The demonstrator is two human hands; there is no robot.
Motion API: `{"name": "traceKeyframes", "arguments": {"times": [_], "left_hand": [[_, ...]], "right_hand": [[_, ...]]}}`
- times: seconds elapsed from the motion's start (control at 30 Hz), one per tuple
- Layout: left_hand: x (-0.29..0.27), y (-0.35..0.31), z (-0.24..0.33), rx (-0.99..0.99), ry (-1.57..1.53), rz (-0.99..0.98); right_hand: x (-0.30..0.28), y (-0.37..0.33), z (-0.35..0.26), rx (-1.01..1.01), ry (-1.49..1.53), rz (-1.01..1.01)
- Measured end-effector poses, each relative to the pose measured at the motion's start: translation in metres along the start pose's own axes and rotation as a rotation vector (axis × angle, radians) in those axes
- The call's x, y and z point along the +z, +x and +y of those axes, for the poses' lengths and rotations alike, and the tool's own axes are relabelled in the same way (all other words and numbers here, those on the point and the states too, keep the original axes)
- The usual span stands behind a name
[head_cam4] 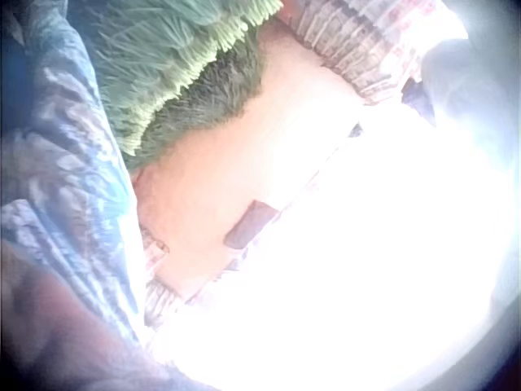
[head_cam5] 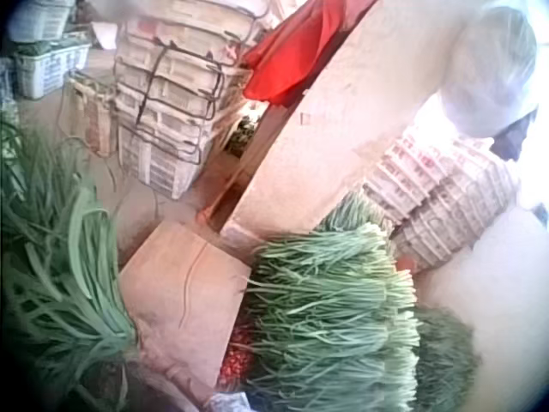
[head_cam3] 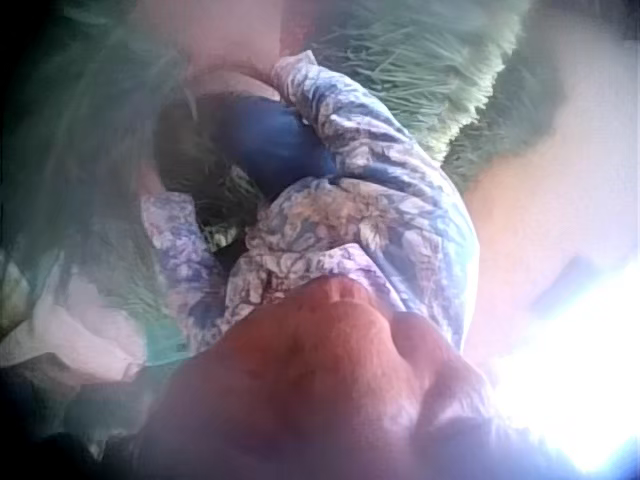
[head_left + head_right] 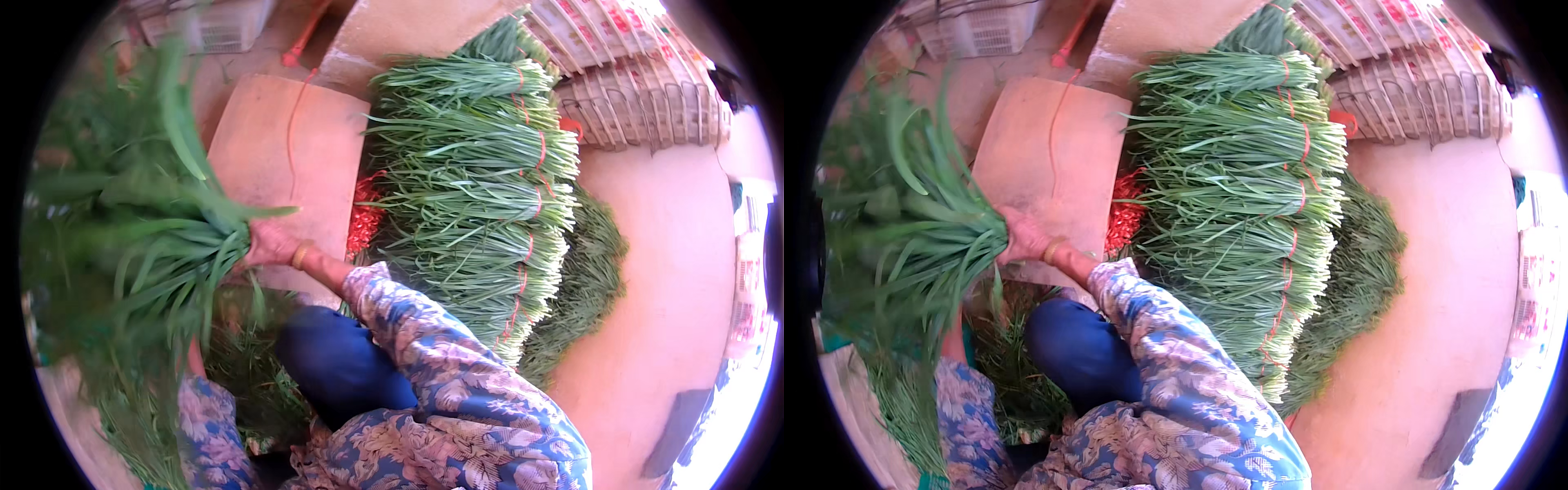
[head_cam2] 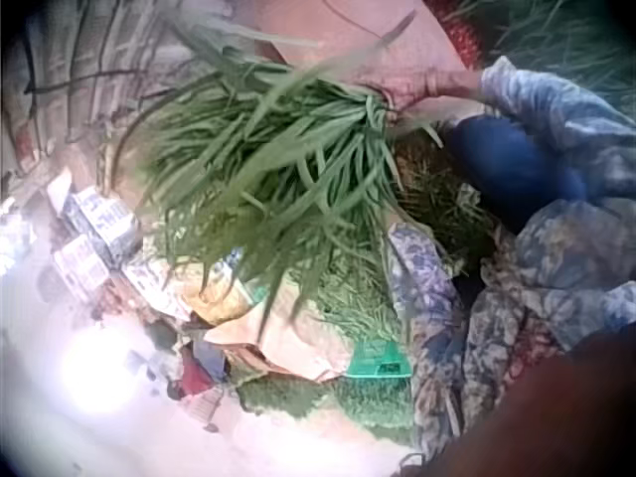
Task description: The person bundles a large amount of green vegetables by hand, picking stalks from a green crate and tying them together with a thin strip on a cardboard surface.
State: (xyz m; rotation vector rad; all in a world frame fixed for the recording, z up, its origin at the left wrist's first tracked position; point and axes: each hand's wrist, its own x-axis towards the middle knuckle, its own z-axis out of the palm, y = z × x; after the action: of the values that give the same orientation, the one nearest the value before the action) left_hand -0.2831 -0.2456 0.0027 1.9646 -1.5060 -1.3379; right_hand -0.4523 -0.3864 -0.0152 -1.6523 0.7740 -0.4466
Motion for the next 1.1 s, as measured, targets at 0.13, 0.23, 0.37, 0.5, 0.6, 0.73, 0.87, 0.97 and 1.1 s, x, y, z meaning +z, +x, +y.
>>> {"name": "traceKeyframes", "arguments": {"times": [0.13,0.23,0.37,0.5,0.6,0.73,0.87,0.97,1.1], "left_hand": [[0.008,-0.019,-0.013,-0.056,-0.01,0.084],[0.011,-0.026,-0.017,-0.064,-0.02,0.113],[0.012,-0.029,-0.015,-0.062,-0.012,0.122],[0.011,-0.03,-0.017,-0.079,-0.014,0.142],[0.013,-0.029,-0.017,-0.083,-0.019,0.163],[0.018,-0.019,-0.01,-0.056,-0.005,0.158],[0.012,-0.017,-0.008,-0.042,0.013,0.179],[0.007,-0.002,-0.004,-0.016,0.023,0.185],[0.007,0.012,-0.005,0.017,0.024,0.182]], "right_hand": [[0.009,0.004,-0.014,-0.046,-0.228,-0.031],[0.022,0.004,-0.001,-0.031,-0.159,0.077],[0.02,0.001,0.02,-0.1,0.085,0.001],[-0.016,0.002,0.02,0.036,-0.194,-0.332],[-0.03,0.002,0.017,0.167,0.112,-0.357],[0.0,0.013,0.061,0.233,0.545,0.109],[0.022,0.012,0.059,0.182,0.163,0.063],[0.018,0.014,0.054,0.136,0.052,0.057],[0.024,0.016,0.057,0.128,0.005,0.033]]}}
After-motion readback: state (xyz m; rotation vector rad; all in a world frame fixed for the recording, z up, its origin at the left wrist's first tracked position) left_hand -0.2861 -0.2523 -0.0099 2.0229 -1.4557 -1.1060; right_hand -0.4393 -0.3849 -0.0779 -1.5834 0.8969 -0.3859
